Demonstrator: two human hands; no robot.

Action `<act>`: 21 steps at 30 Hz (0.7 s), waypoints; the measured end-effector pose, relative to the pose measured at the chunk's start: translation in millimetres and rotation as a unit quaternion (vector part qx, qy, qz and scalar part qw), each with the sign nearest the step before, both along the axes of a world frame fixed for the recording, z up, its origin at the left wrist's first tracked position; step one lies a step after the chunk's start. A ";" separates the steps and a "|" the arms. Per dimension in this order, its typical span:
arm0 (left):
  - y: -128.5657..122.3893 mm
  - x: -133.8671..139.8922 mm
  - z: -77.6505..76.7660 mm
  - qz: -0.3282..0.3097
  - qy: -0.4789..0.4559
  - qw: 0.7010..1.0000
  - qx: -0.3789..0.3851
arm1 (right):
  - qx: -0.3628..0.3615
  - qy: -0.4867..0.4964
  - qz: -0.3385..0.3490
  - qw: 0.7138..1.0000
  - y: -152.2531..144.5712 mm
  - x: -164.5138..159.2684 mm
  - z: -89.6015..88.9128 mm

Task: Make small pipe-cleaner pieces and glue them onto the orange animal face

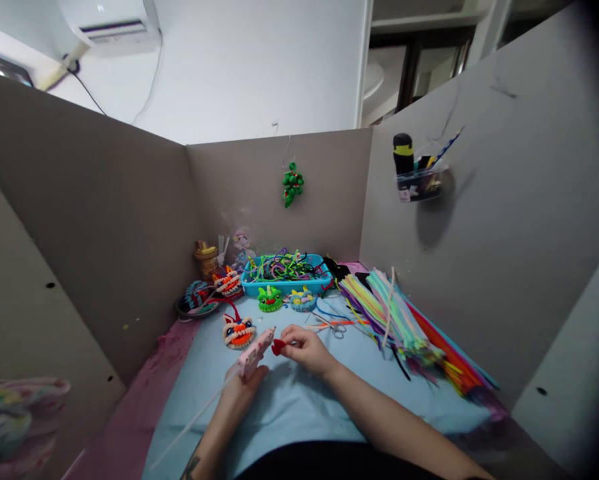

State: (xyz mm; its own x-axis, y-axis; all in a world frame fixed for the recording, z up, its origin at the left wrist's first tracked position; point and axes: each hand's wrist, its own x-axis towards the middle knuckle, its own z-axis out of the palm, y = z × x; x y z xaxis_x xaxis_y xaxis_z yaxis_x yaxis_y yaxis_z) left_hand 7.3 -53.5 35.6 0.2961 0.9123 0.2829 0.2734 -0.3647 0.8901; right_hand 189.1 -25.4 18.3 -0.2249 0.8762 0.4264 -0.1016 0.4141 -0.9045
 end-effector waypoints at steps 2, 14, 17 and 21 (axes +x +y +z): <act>0.1 -0.1 -0.8 -0.007 -0.006 1.000 0.003 | 0.002 -0.002 0.003 1.000 -0.4 1.0 0.3; 3.1 -1.0 0.9 -0.015 -0.006 1.000 0.015 | 0.046 -0.054 0.003 0.997 -4.5 -1.0 5.1; 4.7 -1.4 -1.6 -0.022 0.002 1.000 0.007 | 0.067 -0.074 -0.001 0.995 -6.5 -1.8 6.7; 3.6 -1.8 -5.3 -0.020 -0.014 1.000 0.011 | 0.097 -0.087 -0.003 0.991 -9.2 -3.2 9.8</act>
